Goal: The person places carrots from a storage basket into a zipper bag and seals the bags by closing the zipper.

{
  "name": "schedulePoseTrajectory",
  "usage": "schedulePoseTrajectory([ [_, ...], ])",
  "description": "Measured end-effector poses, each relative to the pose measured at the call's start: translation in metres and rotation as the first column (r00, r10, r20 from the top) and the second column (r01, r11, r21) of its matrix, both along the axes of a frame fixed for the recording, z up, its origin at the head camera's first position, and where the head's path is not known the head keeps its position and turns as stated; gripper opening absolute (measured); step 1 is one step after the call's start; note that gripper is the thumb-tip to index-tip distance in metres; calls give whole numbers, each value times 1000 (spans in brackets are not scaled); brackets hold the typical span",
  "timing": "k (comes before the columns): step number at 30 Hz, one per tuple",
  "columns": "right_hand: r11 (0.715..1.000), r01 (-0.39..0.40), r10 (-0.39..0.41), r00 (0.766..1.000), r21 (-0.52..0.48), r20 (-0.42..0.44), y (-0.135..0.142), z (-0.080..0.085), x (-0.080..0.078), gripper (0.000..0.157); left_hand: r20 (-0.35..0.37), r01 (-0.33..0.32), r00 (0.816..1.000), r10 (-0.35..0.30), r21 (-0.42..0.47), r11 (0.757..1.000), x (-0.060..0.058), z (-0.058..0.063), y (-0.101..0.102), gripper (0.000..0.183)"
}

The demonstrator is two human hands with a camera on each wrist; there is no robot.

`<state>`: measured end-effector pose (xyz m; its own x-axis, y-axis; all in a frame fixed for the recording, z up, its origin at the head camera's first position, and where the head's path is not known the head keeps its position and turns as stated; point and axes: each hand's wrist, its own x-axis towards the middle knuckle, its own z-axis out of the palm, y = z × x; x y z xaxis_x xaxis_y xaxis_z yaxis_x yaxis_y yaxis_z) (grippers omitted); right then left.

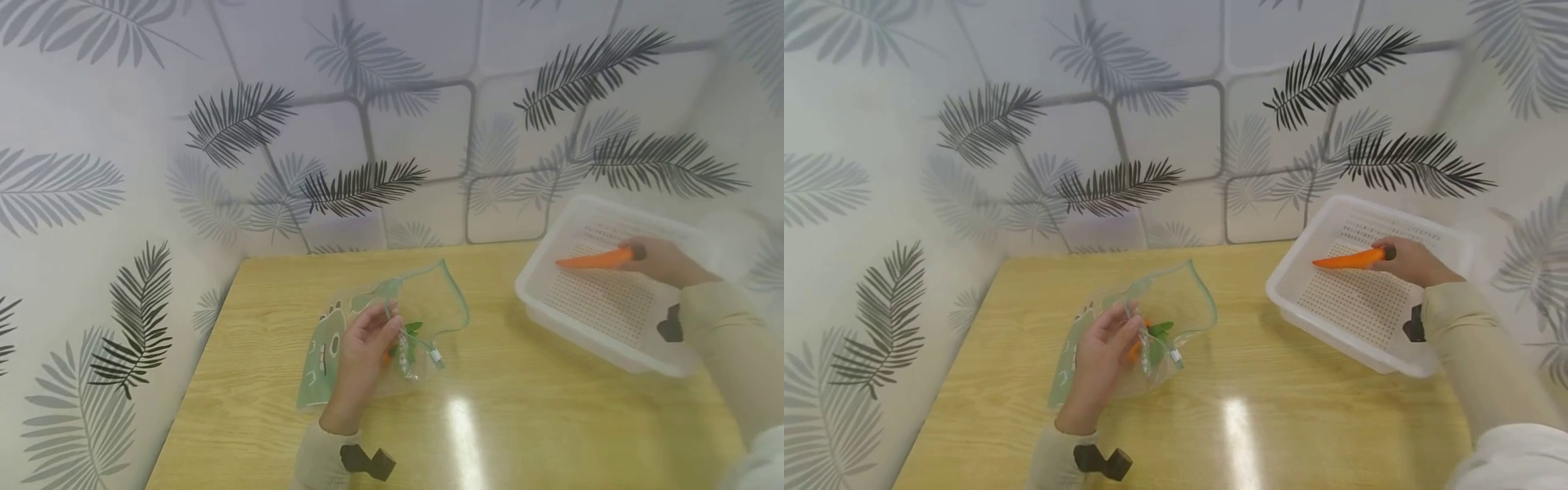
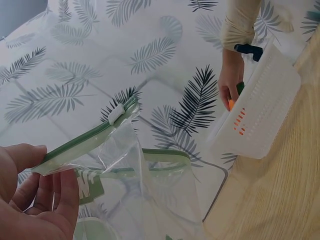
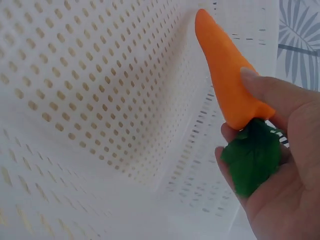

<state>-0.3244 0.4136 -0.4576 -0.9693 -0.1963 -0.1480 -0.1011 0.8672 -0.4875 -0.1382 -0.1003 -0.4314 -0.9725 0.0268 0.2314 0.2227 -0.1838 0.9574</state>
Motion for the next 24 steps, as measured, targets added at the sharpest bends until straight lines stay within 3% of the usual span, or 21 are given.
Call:
schedulePoseTrajectory([
  [6, 999, 20, -20, 1000, -41, -11, -7, 8, 7, 69, 9, -8, 1000, 8, -12, 1000, 0, -1, 0, 30],
  [18, 998, -7, -2, 988, -56, -155, -23, 12, 8, 60, 24, 1, 1000, -1, 5, 1000, 2, -1, 0, 32],
  [24, 995, -57, 36, 972, -82, -232, -29, 19, 8, 54, 18, 3, 1000, -3, -7, 1000, 1, -1, 0, 31],
])
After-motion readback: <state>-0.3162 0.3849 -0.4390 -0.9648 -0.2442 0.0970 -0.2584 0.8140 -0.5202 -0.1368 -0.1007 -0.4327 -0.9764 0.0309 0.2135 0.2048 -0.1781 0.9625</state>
